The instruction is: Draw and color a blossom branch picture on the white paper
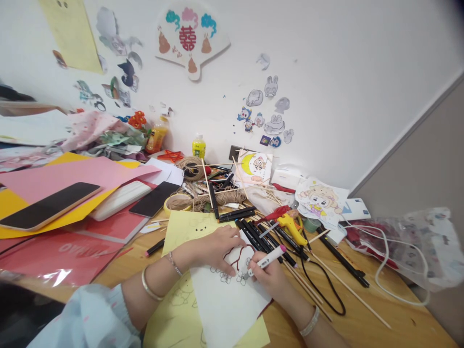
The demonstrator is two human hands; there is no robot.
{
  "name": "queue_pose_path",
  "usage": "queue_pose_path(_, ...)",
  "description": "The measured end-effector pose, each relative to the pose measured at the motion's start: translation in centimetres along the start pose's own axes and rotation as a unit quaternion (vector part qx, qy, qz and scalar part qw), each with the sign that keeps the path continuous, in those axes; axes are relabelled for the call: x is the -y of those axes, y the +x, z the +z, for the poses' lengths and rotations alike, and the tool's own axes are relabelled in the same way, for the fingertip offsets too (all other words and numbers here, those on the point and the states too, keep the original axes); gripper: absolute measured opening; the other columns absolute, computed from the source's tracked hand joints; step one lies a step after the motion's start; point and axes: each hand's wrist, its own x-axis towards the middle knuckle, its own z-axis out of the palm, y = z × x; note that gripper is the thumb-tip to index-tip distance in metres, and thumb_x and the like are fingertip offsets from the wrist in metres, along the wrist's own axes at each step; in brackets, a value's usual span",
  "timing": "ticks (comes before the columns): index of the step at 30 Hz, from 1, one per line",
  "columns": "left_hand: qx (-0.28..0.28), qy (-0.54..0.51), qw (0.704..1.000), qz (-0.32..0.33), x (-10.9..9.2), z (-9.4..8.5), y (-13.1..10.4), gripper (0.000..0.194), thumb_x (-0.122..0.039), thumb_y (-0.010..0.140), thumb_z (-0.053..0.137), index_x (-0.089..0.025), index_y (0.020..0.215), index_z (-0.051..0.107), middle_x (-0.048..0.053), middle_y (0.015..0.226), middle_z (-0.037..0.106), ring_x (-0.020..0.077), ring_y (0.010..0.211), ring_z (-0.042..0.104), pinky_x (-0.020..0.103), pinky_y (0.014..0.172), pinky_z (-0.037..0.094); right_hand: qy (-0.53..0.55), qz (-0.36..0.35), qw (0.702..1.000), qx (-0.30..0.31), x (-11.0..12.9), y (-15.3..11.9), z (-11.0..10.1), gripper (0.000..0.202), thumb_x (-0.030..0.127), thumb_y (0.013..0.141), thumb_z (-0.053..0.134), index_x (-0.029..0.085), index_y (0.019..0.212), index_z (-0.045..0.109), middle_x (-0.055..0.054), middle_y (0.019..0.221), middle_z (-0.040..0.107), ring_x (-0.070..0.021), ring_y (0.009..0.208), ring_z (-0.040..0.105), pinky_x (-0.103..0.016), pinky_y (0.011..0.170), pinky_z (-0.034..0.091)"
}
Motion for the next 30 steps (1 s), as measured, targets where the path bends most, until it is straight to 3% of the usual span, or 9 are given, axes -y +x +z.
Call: queue_pose_path(30,0.003,0.001,1.0,-0.003,-0.08,0.0,-0.03,0.06,-0.053,0.064,0.071,-0.024,0.113,0.051,0.006,0.104,0.05,0.0247,0.094,0.046,0.032,0.084,0.035,0.019,0.029,0.999,-0.012,-0.26,-0.11,0.09,0.021,0.031,0.078,0.049,0.02,0.061,0.048,0.002,0.056,0.048,-0.014,0.054,0.048,-0.025,0.054,0.037)
